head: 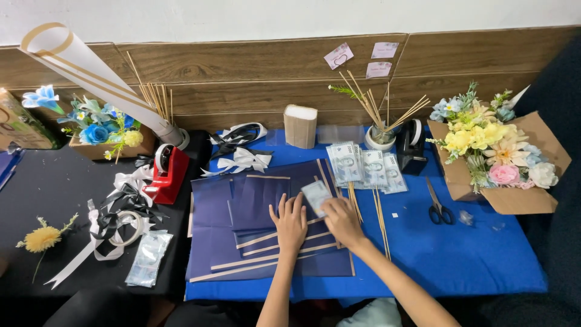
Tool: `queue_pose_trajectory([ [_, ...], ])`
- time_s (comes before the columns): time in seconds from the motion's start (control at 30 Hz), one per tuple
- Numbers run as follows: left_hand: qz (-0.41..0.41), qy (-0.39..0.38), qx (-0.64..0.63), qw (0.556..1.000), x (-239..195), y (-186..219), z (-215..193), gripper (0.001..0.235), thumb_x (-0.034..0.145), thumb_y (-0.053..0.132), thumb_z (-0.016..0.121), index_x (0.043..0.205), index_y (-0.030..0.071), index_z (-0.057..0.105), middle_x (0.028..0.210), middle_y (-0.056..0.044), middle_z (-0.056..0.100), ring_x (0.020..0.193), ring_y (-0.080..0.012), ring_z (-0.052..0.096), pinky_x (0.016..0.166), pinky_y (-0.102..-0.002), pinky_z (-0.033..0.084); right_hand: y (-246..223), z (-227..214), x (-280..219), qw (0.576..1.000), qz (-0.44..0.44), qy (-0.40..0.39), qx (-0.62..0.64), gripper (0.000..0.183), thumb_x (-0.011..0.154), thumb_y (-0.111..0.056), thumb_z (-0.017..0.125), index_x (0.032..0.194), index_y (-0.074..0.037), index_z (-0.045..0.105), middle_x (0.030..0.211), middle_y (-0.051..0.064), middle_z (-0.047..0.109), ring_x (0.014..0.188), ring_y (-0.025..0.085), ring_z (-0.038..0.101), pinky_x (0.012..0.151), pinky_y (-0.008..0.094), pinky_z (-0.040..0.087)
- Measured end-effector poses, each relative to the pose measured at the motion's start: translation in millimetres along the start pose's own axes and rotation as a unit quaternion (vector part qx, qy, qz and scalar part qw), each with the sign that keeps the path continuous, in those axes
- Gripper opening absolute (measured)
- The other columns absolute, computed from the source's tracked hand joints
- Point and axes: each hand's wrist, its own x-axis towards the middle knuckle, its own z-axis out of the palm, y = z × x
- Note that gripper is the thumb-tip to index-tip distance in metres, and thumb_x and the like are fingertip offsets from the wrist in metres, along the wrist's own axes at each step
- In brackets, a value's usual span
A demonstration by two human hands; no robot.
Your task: Attaching currency bills to wooden sticks using adhesive tape to prepare for a money bouquet.
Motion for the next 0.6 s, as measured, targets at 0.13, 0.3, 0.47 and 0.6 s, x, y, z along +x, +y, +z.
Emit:
queue_pose_trajectory([
  [0.13, 0.013, 0.007, 0.000, 1.000, -1.6, -3.3, 3.0, 0.031, 0.103, 0.039, 0.048, 0.129, 0.031, 0.063, 0.127, -0.001, 0.059, 0.143, -0.0261, 0.041, 0.115, -0.063, 0.021, -4.5, 14.4, -21.8, 0.996, 0.008, -0.088, -0.016, 0.020, 0.092, -0.020, 0.066, 0.112, -0.019, 0.066, 0.118, 0.002, 0.061, 0.126, 0.022, 0.055, 0.113, 0.053, 0.033],
  [0.3, 0.011, -0.030, 0.001, 0.999, -1.0, -2.0, 2.6, 0.035, 0.087, 0.048, 0.071, 0.115, 0.027, 0.069, 0.127, -0.001, 0.064, 0.143, -0.0273, 0.042, 0.115, -0.067, 0.019, -6.5, -48.0, 3.5, 0.976, 0.076, -0.186, 0.081, 0.028, 0.097, -0.034, 0.067, 0.118, -0.017, 0.071, 0.133, 0.009, 0.062, 0.132, 0.029, 0.055, 0.111, 0.055, 0.040],
  [0.47, 0.005, -0.041, 0.005, 0.999, 0.2, 2.0, -0.3, 0.040, 0.086, 0.047, 0.071, 0.119, 0.025, 0.067, 0.129, 0.001, 0.065, 0.143, -0.0241, 0.042, 0.117, -0.067, 0.019, 117.1, -14.0, 15.1, 0.974, 0.201, -0.055, 0.084, 0.022, 0.100, -0.027, 0.061, 0.120, -0.021, 0.070, 0.126, 0.006, 0.062, 0.124, 0.031, 0.060, 0.108, 0.057, 0.036],
  [0.6, 0.020, -0.035, 0.006, 0.999, 0.8, 1.2, 0.4, 0.038, 0.088, 0.045, 0.068, 0.121, 0.026, 0.067, 0.130, 0.001, 0.064, 0.143, -0.0254, 0.041, 0.115, -0.069, 0.019, 198.7, -17.3, 67.4, 0.967, 0.239, 0.075, 0.040, 0.026, 0.097, -0.015, 0.066, 0.123, -0.017, 0.070, 0.120, 0.007, 0.062, 0.117, 0.031, 0.064, 0.099, 0.048, 0.048],
])
